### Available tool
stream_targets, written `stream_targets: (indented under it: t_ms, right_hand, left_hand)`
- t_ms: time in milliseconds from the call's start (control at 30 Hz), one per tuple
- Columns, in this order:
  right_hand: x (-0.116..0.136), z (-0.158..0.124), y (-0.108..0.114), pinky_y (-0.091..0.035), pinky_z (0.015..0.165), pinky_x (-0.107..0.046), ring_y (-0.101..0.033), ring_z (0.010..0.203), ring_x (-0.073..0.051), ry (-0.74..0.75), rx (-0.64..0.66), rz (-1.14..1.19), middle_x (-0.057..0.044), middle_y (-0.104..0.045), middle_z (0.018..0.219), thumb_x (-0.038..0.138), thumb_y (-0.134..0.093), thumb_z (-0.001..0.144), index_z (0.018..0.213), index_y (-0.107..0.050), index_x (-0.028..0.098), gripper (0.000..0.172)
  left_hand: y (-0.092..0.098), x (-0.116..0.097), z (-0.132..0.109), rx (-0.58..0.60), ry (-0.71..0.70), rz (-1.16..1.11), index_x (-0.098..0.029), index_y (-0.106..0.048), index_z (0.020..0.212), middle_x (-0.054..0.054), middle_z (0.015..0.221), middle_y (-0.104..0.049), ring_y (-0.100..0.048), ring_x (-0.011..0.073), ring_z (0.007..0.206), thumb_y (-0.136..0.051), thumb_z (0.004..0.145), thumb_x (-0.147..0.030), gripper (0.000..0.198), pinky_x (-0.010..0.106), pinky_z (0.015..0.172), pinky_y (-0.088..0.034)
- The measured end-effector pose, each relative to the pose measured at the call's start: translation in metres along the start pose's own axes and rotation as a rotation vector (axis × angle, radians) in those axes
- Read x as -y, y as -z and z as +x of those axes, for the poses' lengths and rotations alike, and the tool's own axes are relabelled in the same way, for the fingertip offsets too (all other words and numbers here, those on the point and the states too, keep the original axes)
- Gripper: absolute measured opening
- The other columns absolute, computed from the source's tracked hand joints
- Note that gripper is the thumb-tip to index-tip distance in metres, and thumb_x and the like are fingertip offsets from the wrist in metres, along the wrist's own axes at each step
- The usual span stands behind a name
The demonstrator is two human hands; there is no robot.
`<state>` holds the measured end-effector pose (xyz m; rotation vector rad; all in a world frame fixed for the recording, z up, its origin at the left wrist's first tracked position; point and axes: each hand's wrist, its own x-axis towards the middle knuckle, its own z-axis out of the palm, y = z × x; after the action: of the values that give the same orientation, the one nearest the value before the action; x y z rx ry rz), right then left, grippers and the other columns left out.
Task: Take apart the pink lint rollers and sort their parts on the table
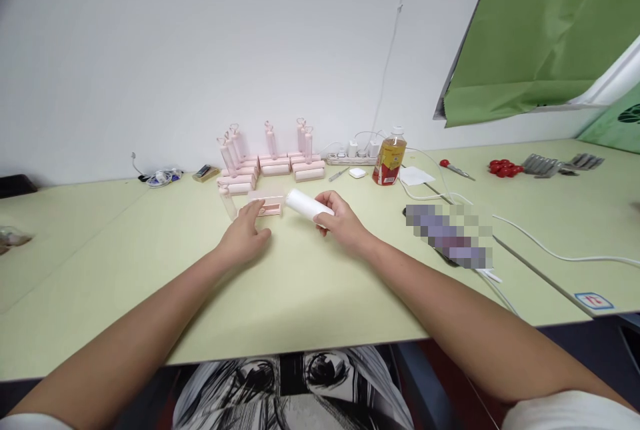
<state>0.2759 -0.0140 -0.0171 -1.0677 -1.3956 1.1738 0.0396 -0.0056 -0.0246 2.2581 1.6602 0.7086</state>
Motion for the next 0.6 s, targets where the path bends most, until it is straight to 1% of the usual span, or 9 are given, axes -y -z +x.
stream_targets:
  t_ms: [33, 67, 167, 233, 300, 367, 467, 533, 600]
  right_hand:
    - [0.001, -0.001, 0.0, -0.044, 0.051, -0.028, -0.052, 0.058, -0.012, 0.004, -0.005, 0.002, 0.002, -0.054, 0.081, 0.025, -0.061, 0.065, 0.095, -0.048, 0.022, 0.033]
    - [0.002, -0.001, -0.001, -0.044, 0.051, -0.028, -0.052, 0.059, -0.012, 0.005, -0.005, -0.001, 0.002, -0.054, 0.081, 0.025, -0.061, 0.065, 0.096, -0.048, 0.021, 0.033]
    - [0.0, -0.002, -0.002, -0.044, 0.05, -0.028, -0.053, 0.059, -0.012, -0.005, -0.003, -0.023, 0.002, -0.054, 0.08, 0.025, -0.061, 0.066, 0.098, -0.05, 0.021, 0.034]
    - [-0.001, -0.001, -0.002, -0.044, 0.05, -0.028, -0.053, 0.058, -0.012, -0.012, -0.004, -0.039, 0.003, -0.054, 0.079, 0.025, -0.061, 0.066, 0.099, -0.051, 0.02, 0.034]
    - [-0.004, 0.0, -0.002, -0.044, 0.05, -0.027, -0.053, 0.057, -0.012, -0.013, -0.018, -0.042, 0.004, -0.054, 0.077, 0.026, -0.061, 0.066, 0.099, -0.05, 0.021, 0.035]
    - [-0.005, 0.001, -0.001, -0.043, 0.049, -0.027, -0.052, 0.055, -0.011, -0.01, -0.043, -0.03, 0.005, -0.054, 0.076, 0.027, -0.063, 0.066, 0.099, -0.048, 0.022, 0.037]
    - [-0.008, 0.003, 0.0, -0.042, 0.049, -0.026, -0.05, 0.049, -0.01, -0.009, -0.077, -0.011, 0.007, -0.053, 0.073, 0.029, -0.066, 0.066, 0.101, -0.043, 0.023, 0.042]
    - [-0.008, 0.003, 0.001, -0.041, 0.049, -0.026, -0.05, 0.048, -0.01, -0.016, -0.094, 0.006, 0.008, -0.053, 0.07, 0.031, -0.067, 0.066, 0.104, -0.042, 0.024, 0.046]
    - [-0.006, 0.003, 0.001, -0.041, 0.048, -0.026, -0.05, 0.048, -0.01, -0.03, -0.12, 0.042, 0.009, -0.052, 0.069, 0.032, -0.069, 0.066, 0.108, -0.041, 0.024, 0.051]
  left_hand:
    - [-0.001, 0.002, 0.002, 0.031, 0.011, 0.049, -0.016, -0.032, 0.148, 0.013, 0.154, -0.033, -0.037, 0.0314, 0.138, -0.049, 0.082, -0.025, 0.068, 0.045, 0.107, -0.04]
    - [-0.001, 0.003, 0.005, 0.058, 0.025, 0.09, -0.016, -0.031, 0.148, 0.013, 0.155, -0.032, -0.035, 0.0318, 0.139, -0.049, 0.083, -0.027, 0.069, 0.045, 0.106, -0.04]
    - [-0.005, 0.001, 0.009, 0.116, 0.073, 0.194, -0.018, -0.027, 0.15, 0.012, 0.158, -0.026, -0.041, 0.0332, 0.135, -0.049, 0.083, -0.033, 0.072, 0.044, 0.1, -0.045]
    - [-0.005, -0.003, 0.009, 0.128, 0.089, 0.25, -0.019, -0.027, 0.149, 0.013, 0.157, -0.028, -0.047, 0.0337, 0.129, -0.05, 0.082, -0.035, 0.073, 0.043, 0.093, -0.049]
    - [-0.002, -0.009, 0.006, 0.107, 0.097, 0.298, -0.019, -0.033, 0.146, 0.015, 0.15, -0.038, -0.055, 0.033, 0.119, -0.047, 0.083, -0.035, 0.066, 0.042, 0.083, -0.052]
    - [0.004, -0.015, 0.002, 0.08, 0.103, 0.351, -0.019, -0.044, 0.137, 0.015, 0.135, -0.053, -0.063, 0.0312, 0.103, -0.043, 0.086, -0.033, 0.053, 0.04, 0.073, -0.052]
    - [0.014, -0.019, -0.003, 0.066, 0.097, 0.408, -0.019, -0.058, 0.119, 0.012, 0.109, -0.064, -0.066, 0.028, 0.085, -0.04, 0.087, -0.033, 0.039, 0.036, 0.064, -0.048]
    - [0.017, -0.019, -0.002, 0.073, 0.076, 0.396, -0.02, -0.062, 0.114, 0.011, 0.105, -0.066, -0.066, 0.0276, 0.085, -0.042, 0.086, -0.035, 0.037, 0.034, 0.064, -0.047]
    - [0.019, -0.016, 0.0, 0.103, 0.064, 0.342, -0.021, -0.064, 0.114, 0.011, 0.109, -0.067, -0.065, 0.0282, 0.091, -0.047, 0.084, -0.04, 0.039, 0.033, 0.065, -0.046]
